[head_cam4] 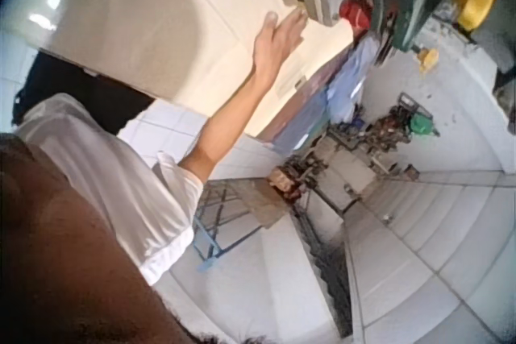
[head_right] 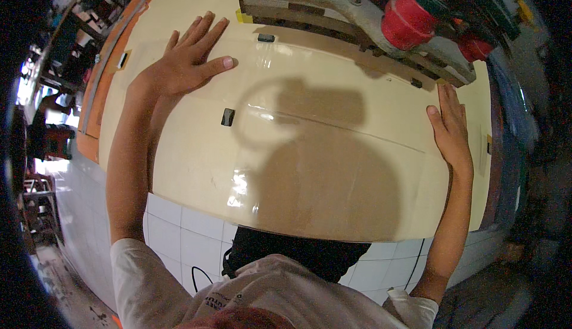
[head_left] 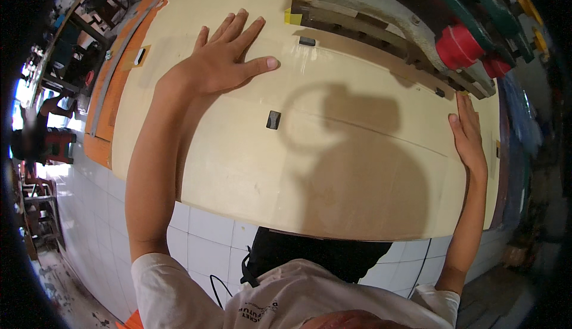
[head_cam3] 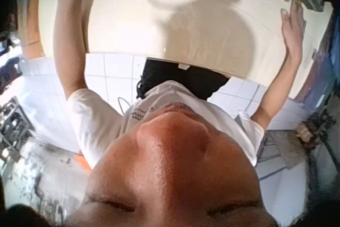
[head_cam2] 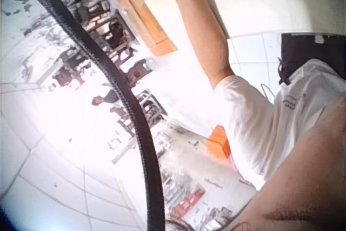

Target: The person aligns a transparent plastic sheet on a flat workspace, folds one side of the sheet, and presses a heat-sealing machine down onto the edges to seal the plastic.

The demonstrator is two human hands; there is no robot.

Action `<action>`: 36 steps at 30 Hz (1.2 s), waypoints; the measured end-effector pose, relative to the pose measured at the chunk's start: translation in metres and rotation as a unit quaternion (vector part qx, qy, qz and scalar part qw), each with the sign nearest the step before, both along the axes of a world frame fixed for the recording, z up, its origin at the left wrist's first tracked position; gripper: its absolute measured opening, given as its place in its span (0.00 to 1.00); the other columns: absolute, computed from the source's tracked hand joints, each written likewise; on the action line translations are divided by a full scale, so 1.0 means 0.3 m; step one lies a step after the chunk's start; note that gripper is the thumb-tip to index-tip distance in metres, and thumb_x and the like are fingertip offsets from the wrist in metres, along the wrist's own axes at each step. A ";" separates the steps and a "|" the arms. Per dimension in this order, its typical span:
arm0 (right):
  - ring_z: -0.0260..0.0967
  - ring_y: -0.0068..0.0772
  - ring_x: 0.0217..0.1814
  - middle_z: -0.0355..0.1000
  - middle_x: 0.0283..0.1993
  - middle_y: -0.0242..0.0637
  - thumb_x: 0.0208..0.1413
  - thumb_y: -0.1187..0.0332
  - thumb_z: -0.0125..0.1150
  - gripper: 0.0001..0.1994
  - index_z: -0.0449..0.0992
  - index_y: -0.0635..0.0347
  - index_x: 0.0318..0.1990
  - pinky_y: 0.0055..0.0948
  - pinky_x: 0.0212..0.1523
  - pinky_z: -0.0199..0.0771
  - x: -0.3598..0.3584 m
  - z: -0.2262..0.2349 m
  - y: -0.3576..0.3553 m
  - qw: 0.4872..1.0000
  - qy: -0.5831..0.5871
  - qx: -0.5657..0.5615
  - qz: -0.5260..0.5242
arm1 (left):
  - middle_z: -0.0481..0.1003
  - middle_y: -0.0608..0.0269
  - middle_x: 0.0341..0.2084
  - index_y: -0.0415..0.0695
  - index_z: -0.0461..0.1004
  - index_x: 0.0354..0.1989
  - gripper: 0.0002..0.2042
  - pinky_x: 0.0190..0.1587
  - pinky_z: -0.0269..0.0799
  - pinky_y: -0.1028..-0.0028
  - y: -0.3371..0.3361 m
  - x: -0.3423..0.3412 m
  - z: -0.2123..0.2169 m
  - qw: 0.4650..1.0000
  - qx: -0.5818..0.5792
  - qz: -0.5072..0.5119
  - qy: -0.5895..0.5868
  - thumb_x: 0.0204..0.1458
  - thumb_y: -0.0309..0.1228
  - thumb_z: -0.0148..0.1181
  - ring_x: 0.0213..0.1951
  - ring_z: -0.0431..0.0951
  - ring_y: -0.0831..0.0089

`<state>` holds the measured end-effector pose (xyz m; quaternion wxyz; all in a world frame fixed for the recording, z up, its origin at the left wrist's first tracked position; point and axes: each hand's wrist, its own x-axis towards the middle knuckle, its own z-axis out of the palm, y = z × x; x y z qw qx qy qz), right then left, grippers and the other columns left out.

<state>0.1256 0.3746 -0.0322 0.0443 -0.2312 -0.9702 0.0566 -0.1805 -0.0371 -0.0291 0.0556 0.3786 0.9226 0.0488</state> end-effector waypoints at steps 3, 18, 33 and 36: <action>0.35 0.45 0.83 0.43 0.79 0.49 0.70 0.47 0.42 0.33 0.51 0.55 0.75 0.47 0.78 0.28 -0.014 -0.005 -0.003 1.000 0.004 0.001 0.007 | 0.37 0.50 0.76 0.55 0.45 0.77 0.46 0.75 0.26 0.51 -0.006 -0.004 -0.005 1.000 0.002 0.018 0.004 0.56 0.71 0.41 0.77 0.32 0.58; 0.36 0.44 0.83 0.45 0.79 0.48 0.70 0.49 0.41 0.31 0.54 0.57 0.74 0.47 0.78 0.27 -0.007 -0.004 -0.013 0.999 0.023 -0.015 0.032 | 0.48 0.53 0.75 0.53 0.55 0.73 0.30 0.75 0.35 0.50 -0.003 0.043 -0.025 0.989 0.105 -0.052 0.094 0.64 0.47 0.47 0.76 0.43 0.56; 0.36 0.47 0.82 0.46 0.79 0.48 0.70 0.47 0.40 0.31 0.54 0.51 0.75 0.50 0.78 0.28 -0.016 -0.011 -0.024 0.999 0.018 0.006 0.027 | 0.55 0.44 0.71 0.39 0.58 0.71 0.36 0.75 0.42 0.55 0.064 0.083 -0.074 0.978 0.153 -0.108 0.086 0.64 0.56 0.44 0.74 0.51 0.53; 0.36 0.46 0.82 0.47 0.78 0.47 0.70 0.46 0.41 0.32 0.55 0.52 0.74 0.50 0.78 0.29 -0.011 -0.021 -0.007 0.999 0.026 0.004 0.029 | 0.54 0.43 0.71 0.39 0.56 0.71 0.44 0.75 0.41 0.56 0.070 0.094 -0.066 0.982 0.133 -0.086 0.098 0.59 0.65 0.46 0.74 0.49 0.54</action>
